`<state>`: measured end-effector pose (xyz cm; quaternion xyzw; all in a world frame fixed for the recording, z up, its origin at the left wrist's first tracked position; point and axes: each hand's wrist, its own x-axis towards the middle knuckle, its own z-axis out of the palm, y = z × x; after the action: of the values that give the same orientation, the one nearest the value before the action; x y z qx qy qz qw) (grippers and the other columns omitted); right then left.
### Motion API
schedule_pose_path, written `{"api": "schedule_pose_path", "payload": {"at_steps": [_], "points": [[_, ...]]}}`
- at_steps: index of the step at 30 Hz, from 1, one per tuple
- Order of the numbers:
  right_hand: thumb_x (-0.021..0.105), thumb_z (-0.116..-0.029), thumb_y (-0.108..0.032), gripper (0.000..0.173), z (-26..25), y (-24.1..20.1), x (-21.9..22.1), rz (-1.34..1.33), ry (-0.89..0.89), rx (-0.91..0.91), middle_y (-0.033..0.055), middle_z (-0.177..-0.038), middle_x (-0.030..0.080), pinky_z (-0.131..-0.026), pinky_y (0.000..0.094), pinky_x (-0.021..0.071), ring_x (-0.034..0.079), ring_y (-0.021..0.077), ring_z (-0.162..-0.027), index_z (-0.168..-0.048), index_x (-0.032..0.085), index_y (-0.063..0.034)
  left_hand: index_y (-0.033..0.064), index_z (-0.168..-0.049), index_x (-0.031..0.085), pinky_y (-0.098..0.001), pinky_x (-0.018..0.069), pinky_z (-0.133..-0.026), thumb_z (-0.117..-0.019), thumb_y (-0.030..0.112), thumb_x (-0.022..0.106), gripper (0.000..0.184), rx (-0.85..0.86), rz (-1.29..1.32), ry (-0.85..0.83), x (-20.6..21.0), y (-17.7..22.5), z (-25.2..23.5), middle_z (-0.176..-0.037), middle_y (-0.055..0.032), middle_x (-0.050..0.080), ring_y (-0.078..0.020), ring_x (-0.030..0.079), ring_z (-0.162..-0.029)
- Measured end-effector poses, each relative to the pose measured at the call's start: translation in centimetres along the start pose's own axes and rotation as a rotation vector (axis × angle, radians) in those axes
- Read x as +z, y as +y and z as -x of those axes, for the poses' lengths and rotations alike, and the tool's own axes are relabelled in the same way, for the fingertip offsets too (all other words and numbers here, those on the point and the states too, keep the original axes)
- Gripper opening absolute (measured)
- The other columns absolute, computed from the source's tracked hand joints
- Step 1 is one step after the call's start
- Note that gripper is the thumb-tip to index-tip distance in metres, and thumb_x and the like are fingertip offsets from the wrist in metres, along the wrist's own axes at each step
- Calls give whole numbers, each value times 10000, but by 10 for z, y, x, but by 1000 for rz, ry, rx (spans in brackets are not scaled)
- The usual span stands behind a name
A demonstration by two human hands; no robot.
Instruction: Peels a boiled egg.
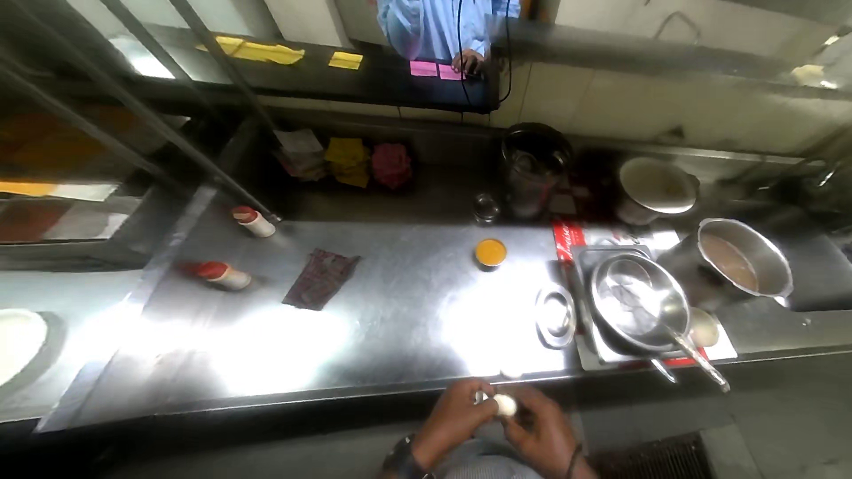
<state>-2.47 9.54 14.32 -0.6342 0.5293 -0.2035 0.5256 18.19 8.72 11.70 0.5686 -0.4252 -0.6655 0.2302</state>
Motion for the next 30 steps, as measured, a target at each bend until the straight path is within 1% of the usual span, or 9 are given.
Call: {"api": "schedule_pose_path", "payload": {"at_steps": [4, 7, 9, 12, 14, 17, 22, 27, 30], "points": [[731, -897, -160, 407, -1, -2, 4, 24, 5, -26, 92, -1219, 698, -908, 302, 621, 716, 134, -1026, -1298, 698, -100, 70, -1035, 727, -378, 635, -775, -928, 201, 676, 177, -24, 23, 26, -1, 5, 2, -929, -61, 737, -179, 729, -806], [725, -893, -125, 410, -1, -7, 4, -10, 12, -44, 90, -1235, 704, -929, 309, 618, 716, 134, -1048, -1298, 693, -76, 49, -1019, 734, -379, 634, -764, -963, 197, 652, 178, -26, 83, 69, -4, 2, 2, -928, -80, 746, -192, 733, -799], [721, -891, -104, 429, -1, -9, 3, -34, 8, -54, 99, -1262, 693, -936, 312, 619, 713, 144, -1068, -1317, 680, -68, 35, -1053, 727, -387, 633, -781, -979, 189, 642, 191, -44, 166, 58, -6, 3, 4, -962, -99, 742, -212, 733, -832], [710, -888, -65, 437, -2, -8, 0, -73, -13, -66, 120, -1342, 632, -940, 325, 620, 679, 177, -1142, -1323, 681, -93, 2, -1158, 695, -409, 612, -871, -999, 112, 589, 221, -53, 355, -51, -10, 9, 10, -1103, -132, 715, -247, 709, -973], [707, -886, -59, 472, -3, -8, -2, -88, -33, -54, 129, -1364, 607, -935, 330, 619, 672, 185, -1142, -1354, 665, -111, 10, -1190, 686, -411, 602, -895, -961, 123, 658, 257, -35, 400, -119, -12, 9, 12, -1136, -137, 711, -254, 701, -1005], [761, -886, -98, 571, -3, -10, -3, -116, -43, -27, 134, -1385, 602, -951, 331, 619, 691, 181, -1120, -1429, 585, -66, 22, -1180, 687, -369, 615, -843, -917, 161, 755, 306, -6, 352, -120, -11, 7, 13, -1053, -125, 729, -220, 720, -904], [820, -869, -144, 416, -4, -9, 2, -181, 13, -22, 93, -1233, 691, -894, 330, 647, 727, 166, -1016, -1246, 681, -39, 33, -1109, 715, -374, 614, -803, -919, 185, 714, 244, 4, 283, -62, -11, 0, 14, -1004, -115, 725, -218, 711, -864], [809, -869, -101, 389, -9, -9, 7, -182, -28, -82, 101, -1221, 701, -889, 335, 653, 734, 173, -1011, -1235, 695, -32, -2, -1109, 713, -399, 618, -833, -972, 140, 626, 216, -9, 371, -23, -15, -1, 21, -1040, -130, 733, -237, 720, -913], [800, -870, -87, 397, -13, -9, 8, -193, -90, -106, 102, -1214, 704, -891, 343, 653, 735, 182, -1004, -1248, 690, -31, -9, -1104, 717, -428, 619, -850, -1008, 165, 590, 236, -16, 436, 31, -16, -6, 27, -1029, -131, 730, -246, 719, -916]]}}
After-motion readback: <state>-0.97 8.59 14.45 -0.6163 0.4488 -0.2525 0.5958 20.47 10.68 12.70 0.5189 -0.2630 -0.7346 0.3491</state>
